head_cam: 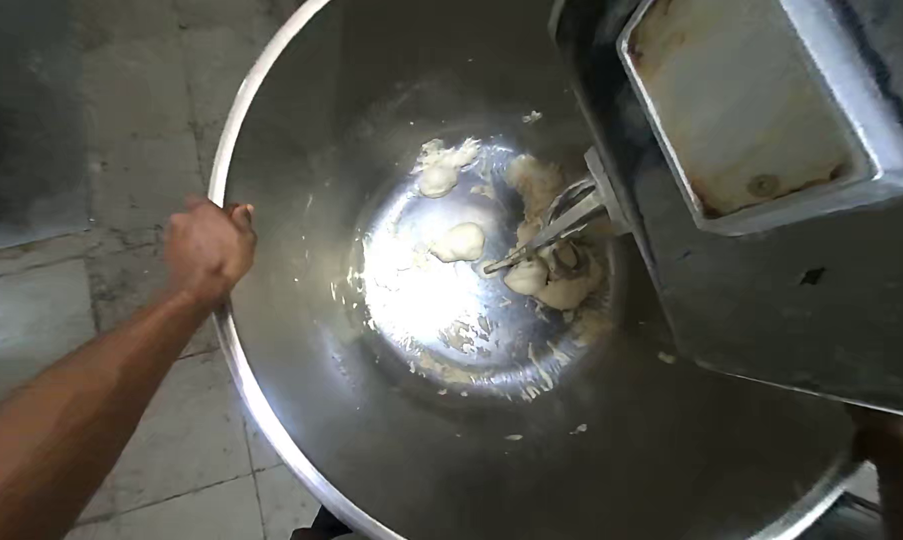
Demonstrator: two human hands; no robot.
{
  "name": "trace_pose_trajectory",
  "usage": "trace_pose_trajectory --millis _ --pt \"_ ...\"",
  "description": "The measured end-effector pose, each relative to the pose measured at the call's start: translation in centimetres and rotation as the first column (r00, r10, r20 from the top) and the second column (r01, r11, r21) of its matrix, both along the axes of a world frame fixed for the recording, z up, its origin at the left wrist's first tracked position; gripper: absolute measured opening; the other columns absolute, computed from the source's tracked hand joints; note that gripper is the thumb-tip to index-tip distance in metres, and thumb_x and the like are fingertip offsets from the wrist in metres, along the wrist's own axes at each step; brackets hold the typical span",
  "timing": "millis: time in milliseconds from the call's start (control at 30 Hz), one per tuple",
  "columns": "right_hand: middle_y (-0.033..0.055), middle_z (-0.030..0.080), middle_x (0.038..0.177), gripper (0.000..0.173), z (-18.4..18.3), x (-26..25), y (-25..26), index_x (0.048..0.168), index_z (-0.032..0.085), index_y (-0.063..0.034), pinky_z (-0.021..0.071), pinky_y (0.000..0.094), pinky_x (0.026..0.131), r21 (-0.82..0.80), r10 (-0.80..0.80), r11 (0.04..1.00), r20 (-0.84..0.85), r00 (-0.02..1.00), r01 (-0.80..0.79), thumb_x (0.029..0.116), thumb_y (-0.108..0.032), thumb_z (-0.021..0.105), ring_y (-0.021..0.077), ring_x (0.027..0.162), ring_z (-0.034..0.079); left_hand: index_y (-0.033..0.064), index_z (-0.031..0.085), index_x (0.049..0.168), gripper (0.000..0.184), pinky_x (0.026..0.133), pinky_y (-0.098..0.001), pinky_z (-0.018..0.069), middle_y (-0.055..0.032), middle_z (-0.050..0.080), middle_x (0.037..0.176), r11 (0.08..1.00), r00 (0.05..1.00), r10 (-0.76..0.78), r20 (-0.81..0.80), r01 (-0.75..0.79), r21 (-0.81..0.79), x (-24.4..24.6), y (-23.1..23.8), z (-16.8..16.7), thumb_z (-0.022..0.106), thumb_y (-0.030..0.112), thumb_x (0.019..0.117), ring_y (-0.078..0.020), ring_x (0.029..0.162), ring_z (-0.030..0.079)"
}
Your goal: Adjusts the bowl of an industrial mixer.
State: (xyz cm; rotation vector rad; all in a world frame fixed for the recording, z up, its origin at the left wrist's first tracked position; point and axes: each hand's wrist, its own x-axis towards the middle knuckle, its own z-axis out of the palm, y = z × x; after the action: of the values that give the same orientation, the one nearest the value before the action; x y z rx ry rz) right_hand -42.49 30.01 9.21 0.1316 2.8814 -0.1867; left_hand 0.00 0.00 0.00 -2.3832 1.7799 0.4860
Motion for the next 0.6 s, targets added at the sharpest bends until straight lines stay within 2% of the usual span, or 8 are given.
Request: trace_pose_trajectory --millis 67,133,200,233,267,400,500,600 --pt "0.0387 0.054 0.136 0.036 -3.5 -4.4 5.7 0.132 0.049 0.0252 0.0392 0.0268 0.107 -0.207 0.202 0.955 -0.078 0.976 -0.214 0.1017 0.006 0.046 0.0293 0.123 0.054 -0.0175 0.043 0.136 0.066 0.093 -0.0749 0.0458 -0.0465 0.055 0.124 0.999 0.999 -0.037 -0.001 0.037 -0.004 -0.2 -0.9 0.1 0.043 0.044 0.1111 -0.0625 0.117 0.058" --pt "0.0418 0.050 0.140 0.042 -6.1 -7.6 9.7 0.136 0.048 0.0213 0.0365 0.0486 0.115 -0.146 0.332 0.930 -0.061 0.941 -0.337 0.1072 -0.009 0.050 0.0445 0.133 0.051 -0.0181 0.042 0.136 0.067 0.093 -0.0761 0.0450 -0.0475 0.054 0.125 0.998 0.998 -0.066 -0.012 0.066 -0.014 -0.3 -1.8 0.2 0.043 0.044 0.1111 -0.0638 0.118 0.056" --pt "0.0443 0.053 0.135 0.050 -8.7 -9.7 12.7 0.133 0.053 0.0183 0.0368 0.0693 0.108 -0.095 0.305 0.945 -0.099 0.947 -0.314 0.1069 -0.024 0.057 0.0569 0.129 0.051 -0.0187 0.043 0.134 0.065 0.094 -0.0765 0.0437 -0.0479 0.053 0.126 0.995 0.995 -0.097 -0.022 0.097 -0.019 -0.6 -2.6 0.4 0.042 0.043 0.1116 -0.0643 0.119 0.055" --pt "0.0440 0.057 0.128 0.050 -9.3 -9.6 13.6 0.127 0.057 0.0174 0.0382 0.0728 0.102 -0.097 0.273 0.954 -0.118 0.955 -0.284 0.1049 -0.028 0.060 0.0579 0.123 0.054 -0.0191 0.043 0.134 0.065 0.095 -0.0764 0.0433 -0.0482 0.052 0.128 0.994 0.994 -0.109 -0.019 0.109 -0.016 -0.8 -3.1 0.5 0.041 0.042 0.1118 -0.0642 0.121 0.054" --pt "0.0426 0.059 0.121 0.049 -9.6 -9.3 14.2 0.122 0.059 0.0162 0.0396 0.0730 0.097 -0.107 0.240 0.962 -0.116 0.964 -0.252 0.1036 -0.030 0.063 0.0562 0.116 0.057 -0.0192 0.043 0.135 0.066 0.097 -0.0764 0.0426 -0.0483 0.050 0.131 0.993 0.993 -0.120 -0.022 0.119 -0.013 -1.0 -3.7 0.6 0.041 0.043 0.1118 -0.0642 0.124 0.052" --pt "0.0331 0.063 0.117 0.039 -9.6 -4.7 15.3 0.123 0.061 0.0093 0.0452 0.0646 0.091 -0.217 0.068 0.973 -0.078 0.995 -0.084 0.1008 -0.023 0.065 0.0424 0.106 0.060 -0.0189 0.039 0.140 0.069 0.099 -0.0782 0.0408 -0.0490 0.045 0.137 0.984 0.982 -0.179 -0.055 0.177 -0.033 -1.4 -6.0 0.4 0.043 0.044 0.1107 -0.0656 0.127 0.049" --pt "0.0248 0.064 0.111 0.032 -9.7 -0.6 16.1 0.124 0.060 0.0060 0.0499 0.0554 0.086 -0.348 -0.046 0.937 -0.058 0.997 0.023 0.0996 -0.014 0.065 0.0310 0.096 0.061 -0.0228 0.043 0.132 0.068 0.097 -0.0797 0.0398 -0.0514 0.048 0.131 0.963 0.962 -0.267 -0.064 0.263 -0.061 -1.8 -7.9 0.3 0.042 0.042 0.1113 -0.0671 0.125 0.050" --pt "0.0179 0.064 0.101 0.023 -10.0 3.1 16.3 0.118 0.062 0.0047 0.0518 0.0463 0.078 -0.402 -0.142 0.910 -0.066 0.988 0.104 0.0966 -0.005 0.064 0.0221 0.086 0.061 -0.0216 0.040 0.135 0.072 0.097 -0.0806 0.0393 -0.0518 0.047 0.131 0.941 0.941 -0.334 -0.063 0.328 -0.084 -1.7 -11.1 -1.1 0.041 0.046 0.1109 -0.0675 0.125 0.049"
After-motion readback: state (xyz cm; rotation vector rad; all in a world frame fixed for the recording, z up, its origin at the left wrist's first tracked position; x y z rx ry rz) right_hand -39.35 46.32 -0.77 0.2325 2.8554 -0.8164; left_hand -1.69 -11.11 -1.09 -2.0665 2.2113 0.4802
